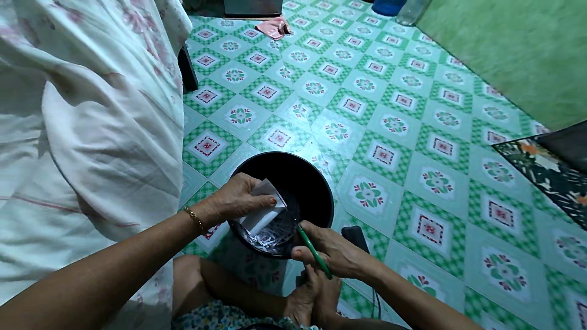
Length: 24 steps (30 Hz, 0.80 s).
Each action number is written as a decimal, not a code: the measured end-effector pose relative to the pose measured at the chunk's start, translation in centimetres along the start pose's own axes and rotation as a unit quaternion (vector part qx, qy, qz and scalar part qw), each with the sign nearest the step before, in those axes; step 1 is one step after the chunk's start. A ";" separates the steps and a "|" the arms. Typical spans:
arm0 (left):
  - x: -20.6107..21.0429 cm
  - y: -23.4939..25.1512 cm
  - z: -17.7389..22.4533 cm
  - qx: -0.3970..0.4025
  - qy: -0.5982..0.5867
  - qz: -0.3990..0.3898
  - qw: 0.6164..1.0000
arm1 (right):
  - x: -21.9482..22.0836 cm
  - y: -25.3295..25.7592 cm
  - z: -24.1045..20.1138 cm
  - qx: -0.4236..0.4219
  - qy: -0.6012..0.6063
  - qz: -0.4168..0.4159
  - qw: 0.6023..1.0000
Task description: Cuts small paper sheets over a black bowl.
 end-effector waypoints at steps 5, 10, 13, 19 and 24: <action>0.1 0.2 -0.1 0.014 0.013 0.004 1.000 | 0.0 0.0 0.0 -0.002 0.002 0.003 1.000; 0.1 0.0 0.1 -0.013 -0.020 0.004 1.000 | -0.1 -0.1 -0.2 -0.022 0.011 0.021 0.999; 0.0 0.1 0.2 -0.042 -0.052 -0.001 0.998 | 0.0 -0.1 -0.1 -0.039 0.016 0.040 0.998; 0.1 0.0 0.0 -0.055 -0.074 -0.001 0.996 | 0.0 -0.2 -0.4 -0.050 -0.003 0.053 0.997; 0.2 -0.3 0.2 -0.077 -0.083 -0.010 0.994 | 0.1 -0.1 -0.2 -0.042 0.004 0.043 0.998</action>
Point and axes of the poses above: each hand's wrist, its own y-axis towards the middle knuckle, its own x-axis out of the palm, z = x × y, the point moved 5 cm from there along y, towards the middle knuckle, and after that the axes turned 12 degrees about y, right-handed, at the moved point
